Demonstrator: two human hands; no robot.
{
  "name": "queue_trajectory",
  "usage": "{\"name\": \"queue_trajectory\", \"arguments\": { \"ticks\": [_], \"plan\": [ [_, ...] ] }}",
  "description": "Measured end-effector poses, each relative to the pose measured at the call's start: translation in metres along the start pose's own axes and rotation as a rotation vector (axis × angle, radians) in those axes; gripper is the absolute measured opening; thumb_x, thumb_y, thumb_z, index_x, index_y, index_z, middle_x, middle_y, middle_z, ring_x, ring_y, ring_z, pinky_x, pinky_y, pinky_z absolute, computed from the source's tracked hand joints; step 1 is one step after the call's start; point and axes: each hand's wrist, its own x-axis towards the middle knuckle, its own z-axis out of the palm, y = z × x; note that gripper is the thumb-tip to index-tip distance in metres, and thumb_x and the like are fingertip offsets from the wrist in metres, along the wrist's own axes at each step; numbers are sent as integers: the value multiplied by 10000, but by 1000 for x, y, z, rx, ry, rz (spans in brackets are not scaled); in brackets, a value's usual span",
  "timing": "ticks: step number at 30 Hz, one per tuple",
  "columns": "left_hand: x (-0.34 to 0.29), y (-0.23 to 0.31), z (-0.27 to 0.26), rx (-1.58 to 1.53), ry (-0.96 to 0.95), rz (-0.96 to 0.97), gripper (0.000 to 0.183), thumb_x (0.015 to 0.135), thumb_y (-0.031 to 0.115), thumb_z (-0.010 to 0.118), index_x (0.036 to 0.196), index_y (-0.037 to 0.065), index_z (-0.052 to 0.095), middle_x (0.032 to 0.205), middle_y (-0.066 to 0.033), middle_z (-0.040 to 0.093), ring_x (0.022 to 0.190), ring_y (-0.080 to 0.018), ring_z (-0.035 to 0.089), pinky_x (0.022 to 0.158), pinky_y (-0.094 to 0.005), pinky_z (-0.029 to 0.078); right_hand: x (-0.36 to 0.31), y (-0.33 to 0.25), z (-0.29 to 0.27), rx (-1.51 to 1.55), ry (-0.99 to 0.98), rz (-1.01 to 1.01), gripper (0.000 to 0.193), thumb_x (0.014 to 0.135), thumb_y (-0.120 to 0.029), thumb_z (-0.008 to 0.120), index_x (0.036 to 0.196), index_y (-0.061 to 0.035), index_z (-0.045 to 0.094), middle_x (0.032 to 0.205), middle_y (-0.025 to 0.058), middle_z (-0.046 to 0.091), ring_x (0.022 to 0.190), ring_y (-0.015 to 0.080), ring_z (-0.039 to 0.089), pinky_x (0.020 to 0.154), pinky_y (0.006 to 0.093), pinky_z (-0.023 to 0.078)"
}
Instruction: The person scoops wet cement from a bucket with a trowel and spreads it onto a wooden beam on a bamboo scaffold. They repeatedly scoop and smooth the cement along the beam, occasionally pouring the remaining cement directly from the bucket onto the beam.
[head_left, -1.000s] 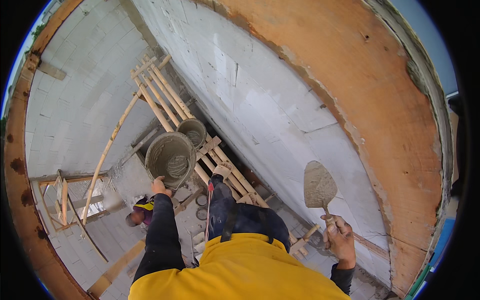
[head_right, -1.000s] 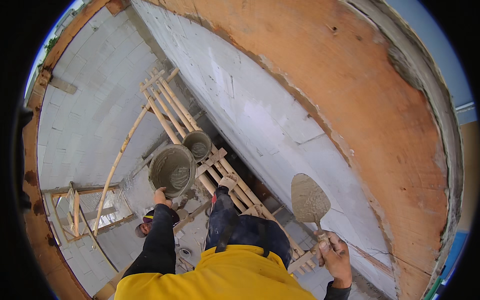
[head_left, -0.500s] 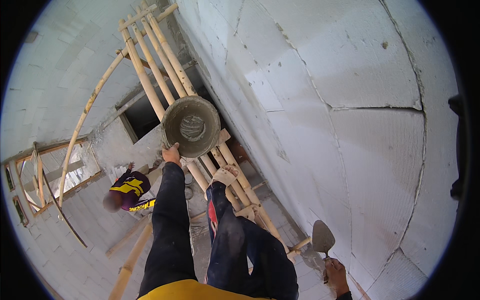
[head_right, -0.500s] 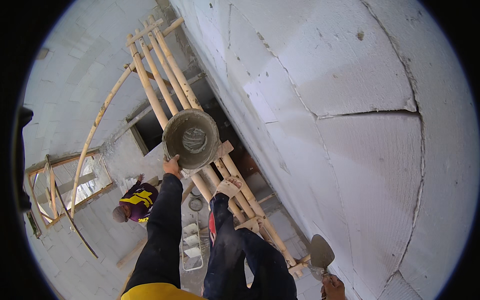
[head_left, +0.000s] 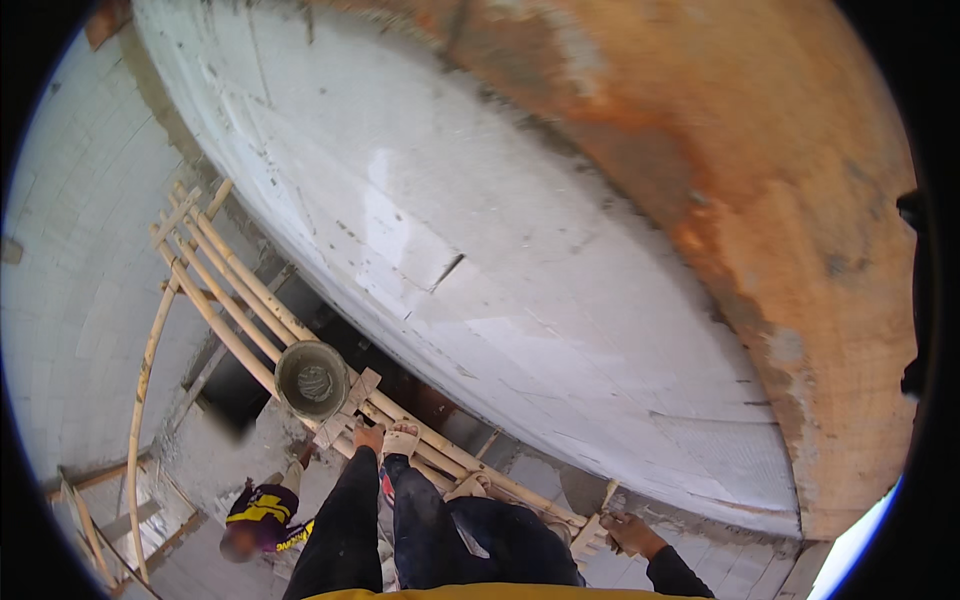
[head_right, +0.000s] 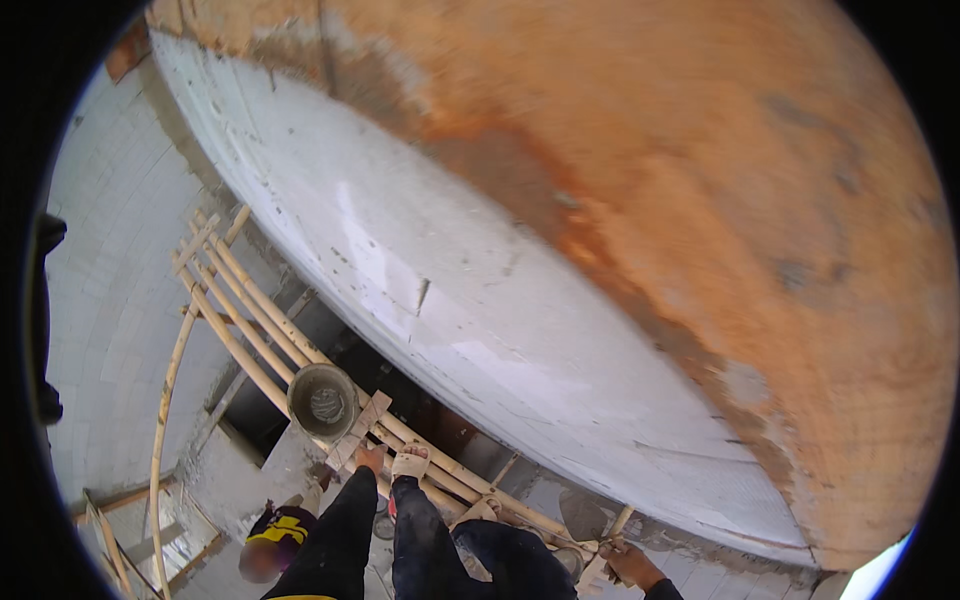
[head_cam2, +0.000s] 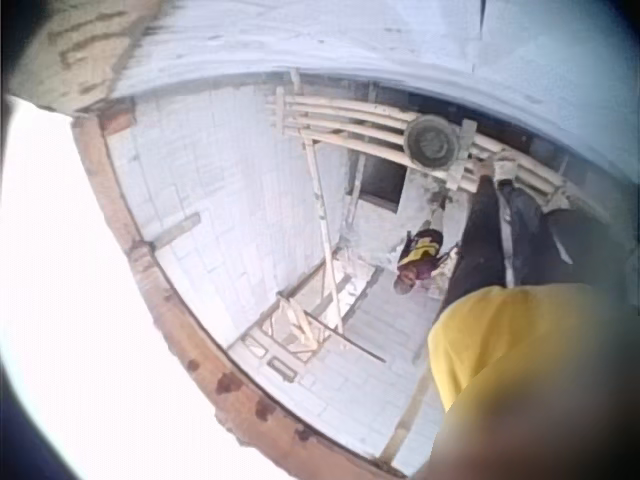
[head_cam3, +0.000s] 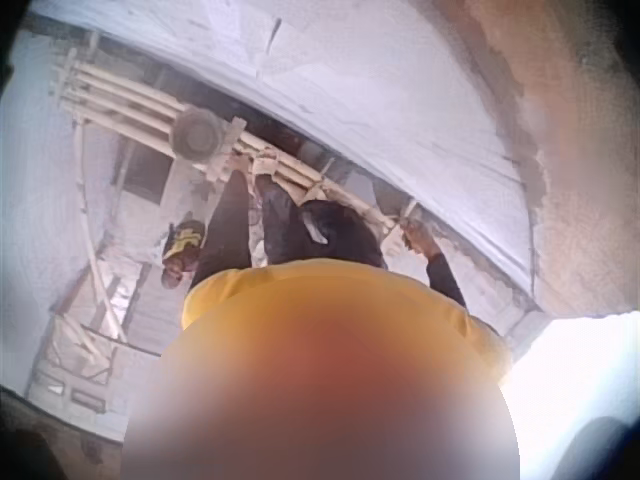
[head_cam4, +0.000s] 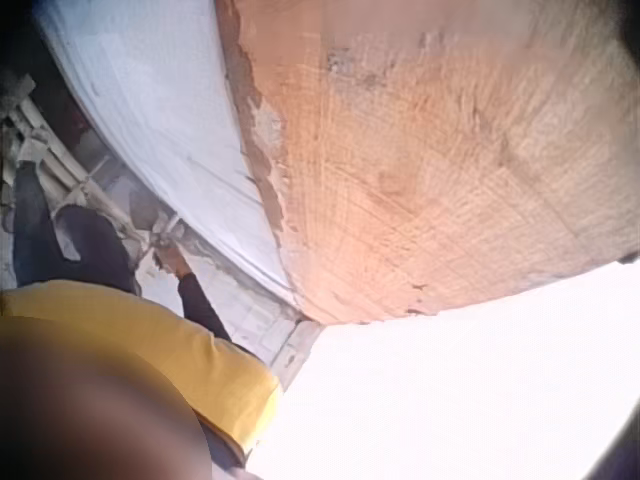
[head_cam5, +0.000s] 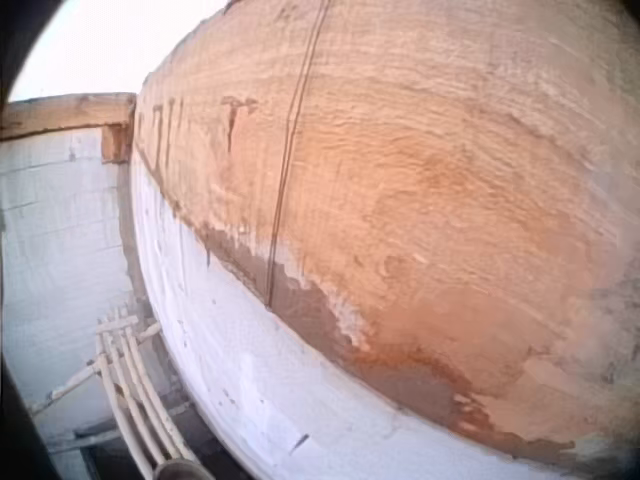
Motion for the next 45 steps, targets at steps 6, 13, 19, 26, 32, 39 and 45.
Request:
{"name": "queue_trajectory", "arguments": {
  "ticks": [6, 13, 19, 26, 32, 39, 45],
  "plan": [
    [-192, 185, 16, 373, -682, 617, 669, 889, 197, 736, 1442, -105, 507, 1411, -271, 608, 1326, -366, 569, 1128, -408, 415, -10, 155, 7, 217, 203, 2, 428, 808, -381, 777, 915, 30, 721, 775, 131, 694, 687, 237, 684, 550, 429, 547],
    [-395, 307, 53, 821, -1275, 733, 619, 962, 40, 659, 1520, -88, 423, 1509, -253, 525, 1396, -291, 524, 1155, -396, 414, 20, 341, 146, 1609, 776, 331, 248, 853, -207, 741, 786, 22, 673, 684, 117, 644, 574, 232, 613, 540, 423, 490],
    [-469, 319, 134, 1132, -1195, 794, 614, 968, 22, 626, 1522, -113, 401, 1525, -264, 505, 1412, -322, 510, 1162, -408, 402, 123, 383, 267, 2239, 789, 628, 248, 884, -209, 689, 992, 12, 659, 845, 120, 638, 697, 237, 632, 581, 430, 521],
    [-391, 268, 162, 1355, -1003, 643, 511, 958, 32, 612, 1450, -63, 515, 1382, -207, 615, 1238, -272, 604, 1057, -374, 491, 292, 369, 400, 2046, 550, 850, 401, 881, -256, 716, 1133, 47, 642, 980, 200, 681, 821, 333, 671, 725, 480, 559],
    [-297, 255, 99, 1501, -872, 292, 529, 990, 38, 585, 1512, 38, 497, 1338, -117, 656, 1108, -198, 648, 897, -302, 546, 410, 329, 446, 1513, 343, 847, 451, 982, -401, 581, 1157, -11, 726, 1154, 207, 736, 1058, 342, 719, 906, 455, 560],
    [-256, 265, 65, 1703, -793, 261, 532, 991, 67, 555, 1516, 19, 485, 1365, -130, 645, 1152, -206, 646, 900, -308, 554, 463, 310, 429, 1825, 581, 1157, 544, 900, -417, 753, 1149, 59, 669, 1056, 188, 730, 969, 332, 707, 872, 428, 544],
    [-252, 259, 81, 1417, -822, 107, 521, 1025, 161, 597, 1515, 25, 483, 1395, -126, 630, 1222, -209, 621, 935, -333, 550, 409, 275, 346, 2606, 797, 996, 324, 938, -343, 745, 841, -49, 651, 763, 38, 636, 641, 181, 601, 640, 375, 486]
  ]
}}
